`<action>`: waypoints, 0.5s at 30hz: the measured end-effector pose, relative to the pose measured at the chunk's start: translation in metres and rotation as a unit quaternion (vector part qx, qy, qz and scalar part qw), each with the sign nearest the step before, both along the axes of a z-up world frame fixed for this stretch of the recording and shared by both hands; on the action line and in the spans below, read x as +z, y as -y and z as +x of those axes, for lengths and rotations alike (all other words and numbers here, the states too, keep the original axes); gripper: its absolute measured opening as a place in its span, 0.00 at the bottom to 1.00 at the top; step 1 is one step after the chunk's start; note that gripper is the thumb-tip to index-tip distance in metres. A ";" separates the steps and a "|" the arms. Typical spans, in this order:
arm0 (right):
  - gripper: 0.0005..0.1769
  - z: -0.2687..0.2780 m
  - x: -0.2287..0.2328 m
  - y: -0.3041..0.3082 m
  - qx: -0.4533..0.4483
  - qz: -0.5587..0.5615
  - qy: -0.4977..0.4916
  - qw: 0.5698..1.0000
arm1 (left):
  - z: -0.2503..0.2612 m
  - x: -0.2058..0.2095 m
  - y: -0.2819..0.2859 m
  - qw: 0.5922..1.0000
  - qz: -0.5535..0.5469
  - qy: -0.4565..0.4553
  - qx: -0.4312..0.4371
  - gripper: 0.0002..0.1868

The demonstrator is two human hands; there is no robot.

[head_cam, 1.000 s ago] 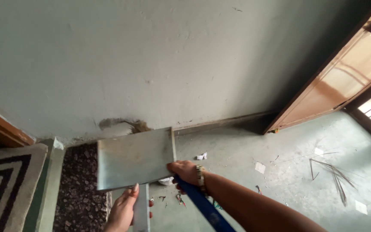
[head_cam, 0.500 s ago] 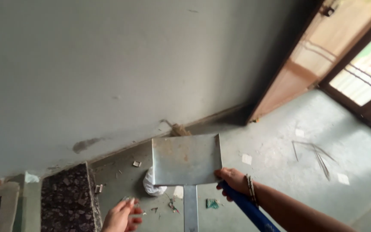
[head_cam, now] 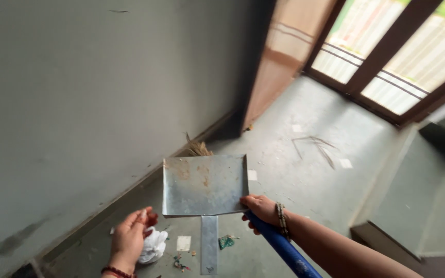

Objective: The person sweeps debris from the floor using a broom, pushing the items into a metal dustpan and moving across different areas of the room.

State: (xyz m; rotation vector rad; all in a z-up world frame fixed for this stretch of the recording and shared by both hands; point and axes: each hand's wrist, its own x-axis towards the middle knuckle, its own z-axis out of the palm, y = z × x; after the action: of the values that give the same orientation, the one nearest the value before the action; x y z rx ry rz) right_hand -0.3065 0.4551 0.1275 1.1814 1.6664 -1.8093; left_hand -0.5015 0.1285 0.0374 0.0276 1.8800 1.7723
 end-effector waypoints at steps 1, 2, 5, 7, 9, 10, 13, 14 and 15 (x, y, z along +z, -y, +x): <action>0.22 0.002 0.001 0.001 -0.011 0.003 -0.001 1.000 | -0.006 0.007 -0.010 1.000 -0.009 -0.004 -0.015 0.19; 0.22 0.004 0.003 0.002 -0.024 0.001 -0.009 1.000 | -0.013 0.017 -0.017 0.999 -0.019 -0.009 -0.028 0.19; 0.22 0.009 0.008 0.011 -0.070 0.005 -0.029 0.997 | -0.027 0.043 -0.032 0.995 -0.051 0.002 -0.083 0.19; 0.21 0.011 0.009 0.025 -0.104 0.020 -0.032 0.994 | -0.034 0.053 -0.036 0.992 -0.055 0.006 -0.117 0.19; 0.22 0.016 0.013 0.040 -0.140 0.014 -0.036 0.989 | -0.043 0.061 -0.038 0.987 -0.044 0.001 -0.153 0.20; 0.22 0.017 0.015 0.043 -0.157 0.015 -0.039 0.987 | -0.049 0.063 -0.041 0.985 -0.050 0.008 -0.167 0.20; 0.21 0.029 0.019 0.064 -0.206 0.026 -0.056 0.977 | -0.065 0.067 -0.038 0.976 -0.070 0.017 -0.206 0.19; 0.21 0.033 0.020 0.069 -0.225 0.025 -0.056 0.972 | -0.069 0.068 -0.039 0.973 -0.074 0.011 -0.219 0.19; 0.22 0.037 0.020 0.075 -0.245 0.023 -0.056 0.968 | -0.073 0.069 -0.040 0.970 -0.079 0.004 -0.230 0.19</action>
State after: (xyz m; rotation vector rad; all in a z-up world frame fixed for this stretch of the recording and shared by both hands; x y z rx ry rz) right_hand -0.2696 0.3805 0.1476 1.6528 1.5788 -2.1662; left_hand -0.5746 0.1688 0.1065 0.3669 1.8203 1.3034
